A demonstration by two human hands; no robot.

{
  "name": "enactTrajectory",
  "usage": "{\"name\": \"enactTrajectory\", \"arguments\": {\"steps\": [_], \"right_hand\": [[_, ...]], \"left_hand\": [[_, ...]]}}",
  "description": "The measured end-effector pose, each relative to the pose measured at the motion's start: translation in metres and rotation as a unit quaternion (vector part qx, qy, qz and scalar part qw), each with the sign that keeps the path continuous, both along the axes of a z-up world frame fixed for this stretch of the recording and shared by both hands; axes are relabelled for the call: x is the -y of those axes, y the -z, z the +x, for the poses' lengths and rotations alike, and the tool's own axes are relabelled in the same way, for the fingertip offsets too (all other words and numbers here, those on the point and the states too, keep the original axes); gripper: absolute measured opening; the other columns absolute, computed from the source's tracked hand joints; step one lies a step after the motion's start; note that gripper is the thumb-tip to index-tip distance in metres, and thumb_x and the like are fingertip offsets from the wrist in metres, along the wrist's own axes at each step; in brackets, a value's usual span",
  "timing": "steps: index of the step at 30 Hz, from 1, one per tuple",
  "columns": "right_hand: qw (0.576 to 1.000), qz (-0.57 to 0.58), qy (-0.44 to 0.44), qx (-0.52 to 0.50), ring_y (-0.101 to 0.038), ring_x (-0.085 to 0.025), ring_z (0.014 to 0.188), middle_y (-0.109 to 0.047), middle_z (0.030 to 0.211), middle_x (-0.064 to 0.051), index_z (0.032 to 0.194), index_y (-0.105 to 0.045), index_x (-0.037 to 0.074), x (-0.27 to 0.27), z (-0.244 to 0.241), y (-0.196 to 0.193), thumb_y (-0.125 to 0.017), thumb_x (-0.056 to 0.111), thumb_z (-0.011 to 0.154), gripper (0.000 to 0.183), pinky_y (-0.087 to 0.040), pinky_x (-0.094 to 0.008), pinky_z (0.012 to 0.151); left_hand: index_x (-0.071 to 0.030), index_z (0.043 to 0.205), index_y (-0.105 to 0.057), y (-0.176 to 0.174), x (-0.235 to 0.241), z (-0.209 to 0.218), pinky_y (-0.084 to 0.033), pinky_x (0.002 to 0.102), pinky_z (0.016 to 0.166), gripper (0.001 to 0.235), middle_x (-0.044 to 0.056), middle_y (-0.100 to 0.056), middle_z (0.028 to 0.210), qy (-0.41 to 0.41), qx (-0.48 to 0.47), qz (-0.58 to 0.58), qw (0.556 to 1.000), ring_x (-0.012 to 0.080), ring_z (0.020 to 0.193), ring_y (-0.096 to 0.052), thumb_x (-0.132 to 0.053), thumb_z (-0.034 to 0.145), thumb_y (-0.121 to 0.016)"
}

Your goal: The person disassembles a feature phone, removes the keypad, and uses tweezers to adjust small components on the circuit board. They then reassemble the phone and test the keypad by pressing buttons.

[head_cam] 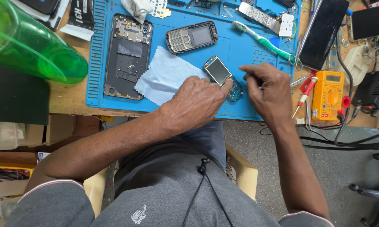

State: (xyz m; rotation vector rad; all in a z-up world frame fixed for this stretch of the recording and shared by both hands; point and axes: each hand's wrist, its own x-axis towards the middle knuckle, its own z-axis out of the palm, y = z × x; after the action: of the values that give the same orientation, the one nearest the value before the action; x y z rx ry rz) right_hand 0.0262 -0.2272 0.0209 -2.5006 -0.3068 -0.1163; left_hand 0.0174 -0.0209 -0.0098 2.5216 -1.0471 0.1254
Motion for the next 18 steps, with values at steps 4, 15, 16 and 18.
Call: {"name": "enactTrajectory", "arguments": {"steps": [4, 15, 16, 18], "right_hand": [[1.000, -0.014, 0.002, -0.026, -0.064, -0.013, 0.066, -0.071, 0.087, -0.009, 0.109, -0.080, 0.007, -0.001, 0.005, 0.010, -0.073, 0.009, 0.094, 0.016, -0.050, -0.030, 0.061], [1.000, -0.006, -0.012, -0.016, -0.058, -0.013, 0.064, -0.065, 0.082, -0.007, 0.092, -0.075, 0.001, 0.004, 0.016, 0.030, -0.075, 0.012, 0.093, 0.010, -0.047, -0.030, 0.058], [1.000, 0.005, -0.019, -0.001, -0.059, -0.012, 0.066, -0.065, 0.084, -0.007, 0.093, -0.074, 0.001, 0.006, 0.016, 0.032, -0.075, 0.011, 0.095, 0.010, -0.048, -0.029, 0.059], [0.999, 0.024, -0.012, 0.025, -0.059, -0.012, 0.070, -0.066, 0.086, -0.007, 0.094, -0.073, 0.000, 0.010, 0.016, 0.033, -0.074, 0.009, 0.097, 0.010, -0.047, -0.027, 0.062]], "left_hand": [[0.002, 0.112, -0.060, 0.001, 0.000, 0.000, -0.050, 0.041, 0.047, 0.028, 0.009, -0.067, 0.061, -0.003, 0.004, -0.005, 1.000, 0.0270, 0.056, -0.070, -0.012, 0.088, -0.062], [0.002, 0.117, -0.059, 0.003, 0.000, -0.002, -0.050, 0.041, 0.048, 0.031, 0.008, -0.065, 0.060, -0.006, -0.005, 0.004, 1.000, 0.0266, 0.055, -0.069, -0.012, 0.089, -0.062], [0.001, 0.119, -0.059, 0.002, 0.000, -0.002, -0.051, 0.042, 0.049, 0.033, 0.008, -0.066, 0.061, -0.005, -0.010, 0.010, 1.000, 0.0269, 0.057, -0.070, -0.012, 0.090, -0.062], [-0.001, 0.125, -0.059, -0.001, -0.002, -0.001, -0.052, 0.043, 0.051, 0.037, 0.009, -0.067, 0.065, -0.002, -0.020, 0.021, 1.000, 0.0276, 0.062, -0.071, -0.012, 0.091, -0.062]]}}
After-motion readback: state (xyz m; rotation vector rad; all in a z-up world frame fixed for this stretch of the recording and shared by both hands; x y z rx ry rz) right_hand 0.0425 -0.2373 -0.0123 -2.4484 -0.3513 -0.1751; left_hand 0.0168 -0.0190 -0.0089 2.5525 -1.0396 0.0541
